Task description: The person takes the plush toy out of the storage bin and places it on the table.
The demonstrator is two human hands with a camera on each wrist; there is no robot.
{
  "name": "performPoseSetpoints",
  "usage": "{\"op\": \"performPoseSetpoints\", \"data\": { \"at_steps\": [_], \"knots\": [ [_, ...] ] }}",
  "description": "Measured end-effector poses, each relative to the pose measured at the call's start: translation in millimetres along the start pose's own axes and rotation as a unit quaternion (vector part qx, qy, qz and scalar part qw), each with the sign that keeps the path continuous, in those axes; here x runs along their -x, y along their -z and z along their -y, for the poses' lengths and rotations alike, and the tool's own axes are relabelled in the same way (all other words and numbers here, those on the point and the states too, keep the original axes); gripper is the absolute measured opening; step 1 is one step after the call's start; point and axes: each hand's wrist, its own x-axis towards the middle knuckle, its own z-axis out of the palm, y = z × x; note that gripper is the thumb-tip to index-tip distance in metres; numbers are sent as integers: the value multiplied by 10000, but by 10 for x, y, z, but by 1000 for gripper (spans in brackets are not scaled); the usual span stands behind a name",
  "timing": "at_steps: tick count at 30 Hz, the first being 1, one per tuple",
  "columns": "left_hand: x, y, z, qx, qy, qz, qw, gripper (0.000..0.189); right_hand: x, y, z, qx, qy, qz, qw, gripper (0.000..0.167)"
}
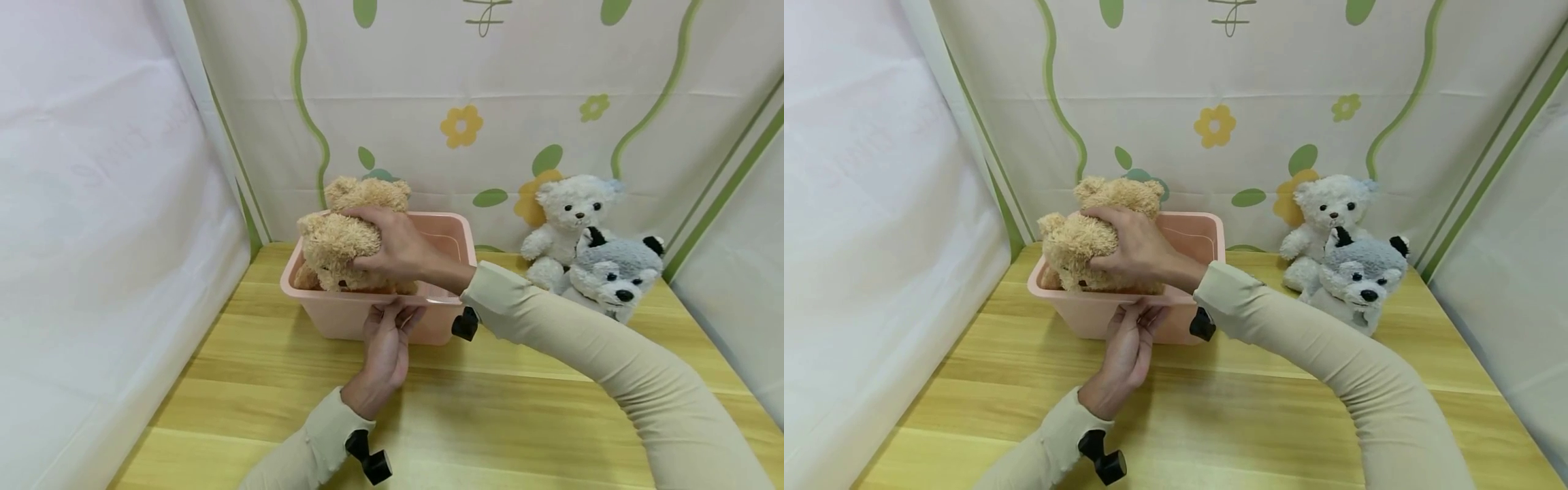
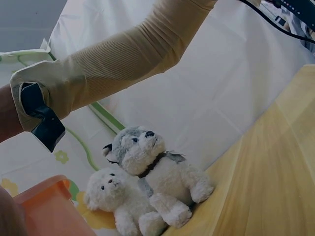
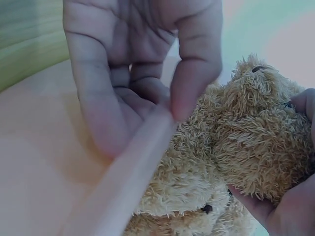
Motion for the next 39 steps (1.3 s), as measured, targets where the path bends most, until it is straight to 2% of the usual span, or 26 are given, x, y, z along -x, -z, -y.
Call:
{"op": "performPoseSetpoints", "data": {
  "at_steps": [7, 13, 23, 32, 39],
  "knots": [
    [-3, 4, 11, 78, -78, -21, 9999, 3, -20, 116, 32, -91, -167, 19, 9998, 79],
    [-2, 0, 19, 22, -82, -66, 9999, 4, -46, 265, 67, -239, -295, -135, 9992, 79],
    [-6, -7, 18, -45, -115, -41, 9999, 6, -50, 404, 77, -348, -89, -157, 9992, 76],
    [-11, -9, 27, -80, -127, -47, 9999, 16, -60, 509, 98, -736, 18, -180, 9971, 76],
    [-2, -12, 24, -61, -107, -108, 9999, 9, -48, 663, 173, -920, -21, -324, 9952, 75]
  ]
}}
